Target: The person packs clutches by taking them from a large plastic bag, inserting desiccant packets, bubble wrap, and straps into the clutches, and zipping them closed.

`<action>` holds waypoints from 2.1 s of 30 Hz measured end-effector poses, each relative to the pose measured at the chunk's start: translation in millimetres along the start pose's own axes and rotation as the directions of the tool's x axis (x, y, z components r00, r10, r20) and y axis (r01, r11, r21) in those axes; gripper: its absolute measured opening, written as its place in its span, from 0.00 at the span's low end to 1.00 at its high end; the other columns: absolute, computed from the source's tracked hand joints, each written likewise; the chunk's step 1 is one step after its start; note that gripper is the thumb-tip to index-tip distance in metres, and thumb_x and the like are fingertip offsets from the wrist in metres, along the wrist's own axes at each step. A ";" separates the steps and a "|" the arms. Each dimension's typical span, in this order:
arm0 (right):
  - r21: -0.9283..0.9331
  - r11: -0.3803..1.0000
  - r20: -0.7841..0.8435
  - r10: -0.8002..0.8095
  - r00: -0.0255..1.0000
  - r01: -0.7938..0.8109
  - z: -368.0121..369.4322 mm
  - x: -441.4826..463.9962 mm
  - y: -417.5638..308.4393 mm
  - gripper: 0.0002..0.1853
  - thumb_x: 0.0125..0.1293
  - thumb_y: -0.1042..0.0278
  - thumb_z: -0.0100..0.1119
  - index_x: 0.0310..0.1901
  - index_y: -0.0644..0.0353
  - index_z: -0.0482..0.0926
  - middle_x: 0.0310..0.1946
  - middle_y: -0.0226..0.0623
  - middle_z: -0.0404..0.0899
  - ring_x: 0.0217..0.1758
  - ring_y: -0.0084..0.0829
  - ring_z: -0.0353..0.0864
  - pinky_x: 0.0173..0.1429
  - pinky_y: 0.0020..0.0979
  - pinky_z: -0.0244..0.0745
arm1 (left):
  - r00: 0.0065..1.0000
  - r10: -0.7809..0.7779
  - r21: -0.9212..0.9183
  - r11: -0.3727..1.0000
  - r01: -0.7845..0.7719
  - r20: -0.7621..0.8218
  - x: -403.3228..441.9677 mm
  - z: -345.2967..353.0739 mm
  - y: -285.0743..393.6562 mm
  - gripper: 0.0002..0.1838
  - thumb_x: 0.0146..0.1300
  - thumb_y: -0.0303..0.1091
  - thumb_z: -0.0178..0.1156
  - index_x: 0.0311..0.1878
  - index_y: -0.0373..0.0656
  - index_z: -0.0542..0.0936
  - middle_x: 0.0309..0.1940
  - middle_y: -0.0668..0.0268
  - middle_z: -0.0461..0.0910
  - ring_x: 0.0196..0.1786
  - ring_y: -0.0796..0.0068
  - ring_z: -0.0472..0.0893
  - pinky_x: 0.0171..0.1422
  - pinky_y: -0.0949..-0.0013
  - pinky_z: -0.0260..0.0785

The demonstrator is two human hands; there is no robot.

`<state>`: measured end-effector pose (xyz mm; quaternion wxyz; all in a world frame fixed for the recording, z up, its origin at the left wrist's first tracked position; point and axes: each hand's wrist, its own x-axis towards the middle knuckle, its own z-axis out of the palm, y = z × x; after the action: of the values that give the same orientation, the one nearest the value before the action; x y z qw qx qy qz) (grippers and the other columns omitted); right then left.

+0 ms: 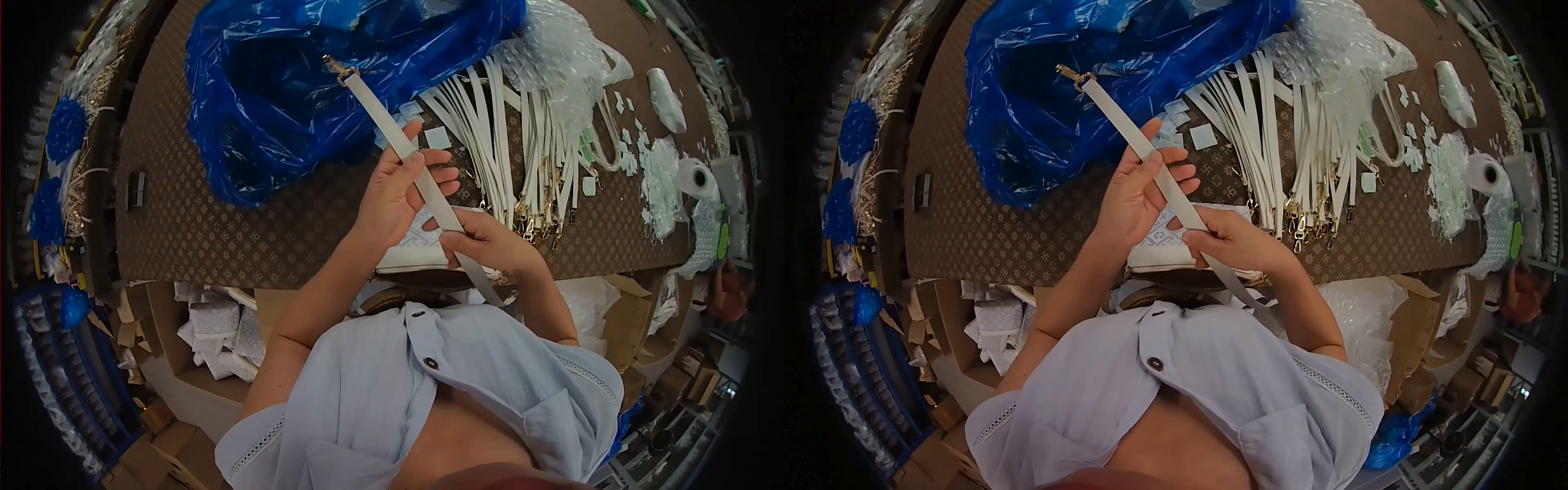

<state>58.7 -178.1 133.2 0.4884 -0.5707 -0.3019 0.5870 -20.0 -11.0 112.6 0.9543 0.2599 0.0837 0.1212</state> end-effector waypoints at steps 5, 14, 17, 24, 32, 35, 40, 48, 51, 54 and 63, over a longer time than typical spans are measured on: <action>0.081 0.980 0.030 0.177 0.984 -0.179 2.7 -11.2 -26.0 0.15 0.73 0.67 0.41 0.56 0.60 0.71 0.20 0.25 0.67 0.20 0.17 0.68 0.27 0.19 0.66 | 0.999 0.033 0.086 0.996 -0.033 0.002 -15.6 6.9 9.6 0.23 0.73 0.29 0.43 0.69 0.47 0.58 0.53 0.53 0.75 0.56 0.61 0.77 0.61 0.54 0.71; -0.098 0.979 -0.094 0.170 0.981 -0.179 -10.8 -44.1 -17.6 0.18 0.73 0.71 0.39 0.63 0.58 0.68 0.19 0.22 0.63 0.16 0.13 0.60 0.22 0.18 0.57 | 0.925 0.276 0.122 0.960 -0.252 -0.260 -6.4 -4.5 48.9 0.20 0.71 0.40 0.50 0.59 0.39 0.66 0.51 0.51 0.76 0.53 0.61 0.79 0.61 0.54 0.71; -0.180 0.961 -0.130 0.189 0.973 -0.211 -9.6 -46.2 -18.4 0.18 0.73 0.71 0.39 0.62 0.57 0.69 0.18 0.22 0.63 0.16 0.14 0.59 0.22 0.19 0.57 | 0.914 0.308 0.143 0.950 -0.279 -0.264 -1.3 -18.8 56.7 0.21 0.70 0.44 0.50 0.56 0.37 0.69 0.48 0.52 0.77 0.52 0.60 0.79 0.62 0.54 0.71; -0.102 0.970 -0.132 0.207 0.970 -0.221 -15.5 -39.7 -10.0 0.16 0.73 0.70 0.41 0.58 0.57 0.72 0.17 0.23 0.62 0.15 0.14 0.61 0.21 0.20 0.61 | 0.938 0.226 -0.097 0.961 -0.259 -0.262 -4.6 1.5 67.2 0.23 0.74 0.47 0.40 0.53 0.36 0.73 0.37 0.58 0.81 0.43 0.63 0.82 0.62 0.52 0.70; -0.594 0.790 -0.319 -0.403 0.858 0.150 -31.2 -20.8 -33.4 0.15 0.66 0.74 0.51 0.55 0.58 0.74 0.30 0.24 0.75 0.27 0.13 0.71 0.30 0.23 0.74 | 0.811 -0.572 0.936 0.337 0.099 0.121 -26.3 14.0 57.2 0.18 0.71 0.38 0.41 0.43 0.34 0.77 0.23 0.65 0.77 0.28 0.71 0.75 0.37 0.68 0.67; -0.827 0.468 -0.108 -0.676 0.729 0.312 7.3 -2.4 -30.5 0.20 0.59 0.74 0.59 0.54 0.57 0.74 0.29 0.33 0.80 0.24 0.24 0.78 0.29 0.28 0.74 | 0.937 -0.348 0.988 0.145 0.049 0.005 -15.5 -8.1 43.7 0.17 0.68 0.37 0.43 0.41 0.34 0.77 0.24 0.66 0.75 0.29 0.72 0.73 0.36 0.68 0.65; -0.928 0.329 -0.025 -0.526 0.850 0.176 46.7 7.2 -6.6 0.30 0.56 0.72 0.62 0.62 0.57 0.68 0.29 0.39 0.81 0.25 0.35 0.80 0.24 0.32 0.72 | 0.996 -0.076 0.861 0.509 -0.007 0.053 -12.6 -20.2 36.9 0.18 0.70 0.40 0.43 0.47 0.33 0.74 0.27 0.66 0.73 0.32 0.76 0.72 0.39 0.68 0.64; -0.406 0.880 -0.256 -0.368 0.894 0.246 39.5 27.1 36.0 0.25 0.63 0.71 0.56 0.63 0.56 0.67 0.28 0.34 0.76 0.24 0.27 0.75 0.26 0.29 0.68 | 0.929 0.334 0.451 0.862 -0.234 -0.157 2.2 -13.8 33.5 0.23 0.74 0.44 0.41 0.59 0.34 0.66 0.27 0.68 0.72 0.32 0.79 0.72 0.52 0.67 0.68; 0.022 0.993 -0.185 -0.106 0.977 0.112 10.7 20.6 51.4 0.19 0.66 0.70 0.55 0.58 0.56 0.73 0.25 0.31 0.74 0.23 0.19 0.70 0.29 0.25 0.67 | 0.946 0.231 0.083 0.972 -0.218 -0.226 -3.6 2.0 57.1 0.23 0.74 0.45 0.40 0.58 0.34 0.68 0.26 0.67 0.73 0.31 0.78 0.72 0.49 0.67 0.68; -0.206 0.979 -0.194 -0.036 0.980 -0.005 -17.1 16.4 38.7 0.14 0.66 0.73 0.54 0.53 0.57 0.76 0.24 0.30 0.73 0.23 0.15 0.67 0.29 0.21 0.66 | 0.994 0.053 -0.224 0.974 -0.030 0.096 -14.2 -7.2 58.8 0.24 0.75 0.45 0.36 0.56 0.34 0.70 0.24 0.68 0.73 0.29 0.77 0.72 0.47 0.67 0.68; -0.893 0.400 -0.107 -0.635 0.765 0.207 -7.5 11.9 -37.4 0.17 0.57 0.79 0.56 0.50 0.58 0.78 0.29 0.42 0.80 0.26 0.36 0.79 0.30 0.31 0.73 | 0.968 -0.246 0.959 0.257 0.122 -0.058 -25.2 -8.3 33.0 0.23 0.72 0.49 0.45 0.46 0.37 0.77 0.23 0.70 0.70 0.27 0.80 0.70 0.36 0.75 0.64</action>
<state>76.0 -155.9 161.6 0.3393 -0.7472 -0.5667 0.0741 -52.1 13.6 125.0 0.6179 0.7731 0.1198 -0.0786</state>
